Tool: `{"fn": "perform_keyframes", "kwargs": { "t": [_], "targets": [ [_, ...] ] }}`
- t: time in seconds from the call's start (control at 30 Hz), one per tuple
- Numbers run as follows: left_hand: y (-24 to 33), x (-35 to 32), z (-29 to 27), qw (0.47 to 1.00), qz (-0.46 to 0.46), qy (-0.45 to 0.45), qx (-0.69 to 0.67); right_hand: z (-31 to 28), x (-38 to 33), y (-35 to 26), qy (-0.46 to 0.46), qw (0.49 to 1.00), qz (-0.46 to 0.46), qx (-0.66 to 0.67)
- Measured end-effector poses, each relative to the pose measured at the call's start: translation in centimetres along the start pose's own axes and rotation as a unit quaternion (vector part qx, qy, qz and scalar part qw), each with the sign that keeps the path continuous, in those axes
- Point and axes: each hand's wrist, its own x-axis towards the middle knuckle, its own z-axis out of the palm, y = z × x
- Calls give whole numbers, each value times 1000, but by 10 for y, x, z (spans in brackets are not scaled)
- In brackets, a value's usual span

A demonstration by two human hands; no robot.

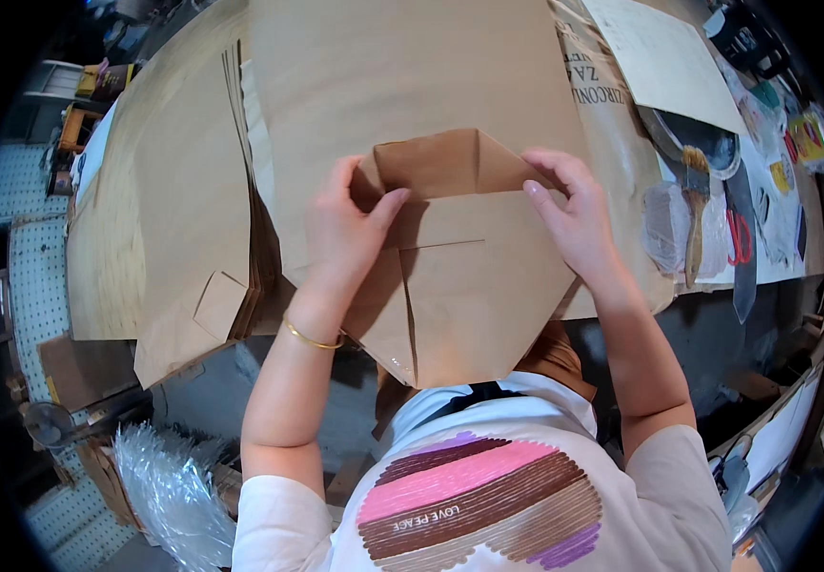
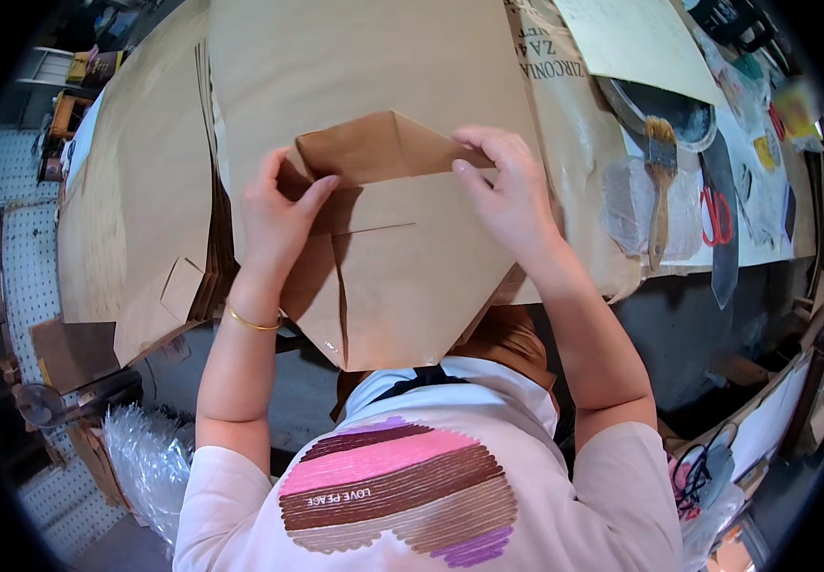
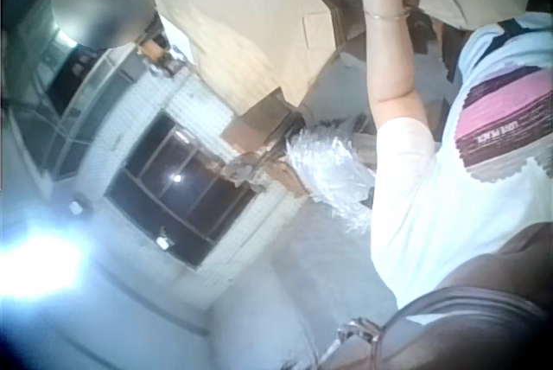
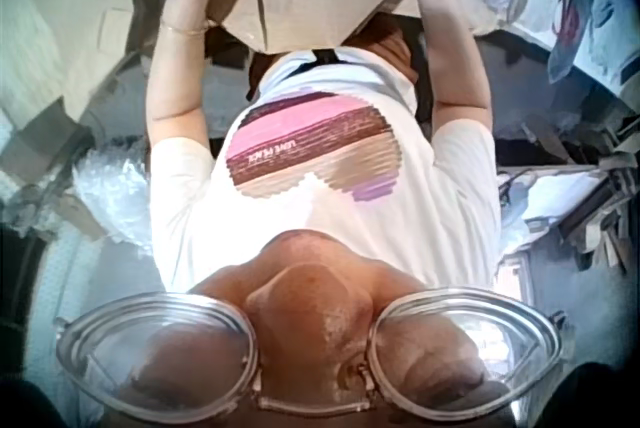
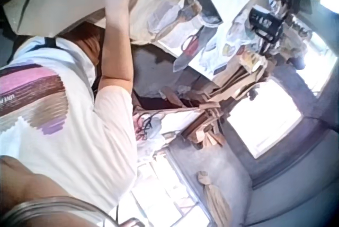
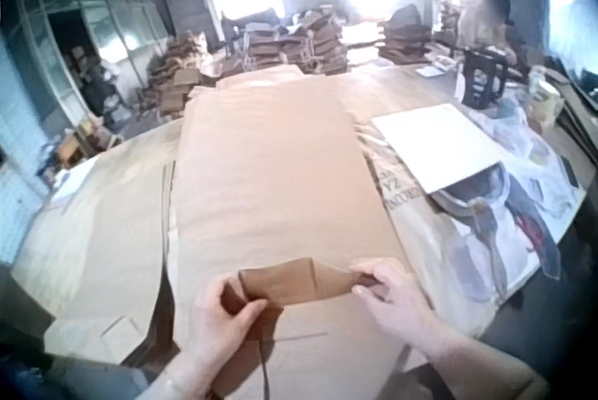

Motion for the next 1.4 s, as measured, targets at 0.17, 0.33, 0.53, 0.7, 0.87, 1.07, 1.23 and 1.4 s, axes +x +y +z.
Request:
{"fn": "perform_keyframes", "kwargs": {
  "t": [0.17, 0.33, 0.53, 0.7, 0.87, 1.07, 1.23, 1.4],
  "targets": [
    [-1, -2, -29, 994, -23, -93, -49, 19, -1, -52, -104, 981, -153, -62],
    [-18, 1, -30, 980, 56, -145, -127, 83, 16, -65, -161, 985, -52, -43],
    [-12, 15, -54, 987, -51, -119, -95, 91, 12, -76, -173, 982, -33, -70],
    [-12, 61, -19, 985, 34, -166, -3, 91, -10, -77, -242, 948, -116, -171],
    [10, 70, -34, 946, -66, -285, -137, 49, 22, -108, -78, 939, -231, -243],
    [8, 88, -18, 969, -10, -244, -48, 27, 83, -72, -253, 823, -431, -270],
    [4, 88, -9, 976, 2, -215, 22, 26, 5, -82, -422, 687, -470, -359],
    [2, 66, 13, 946, 208, 48, 246, 14, -2, -81, -405, 790, -277, -369]
  ]
}}
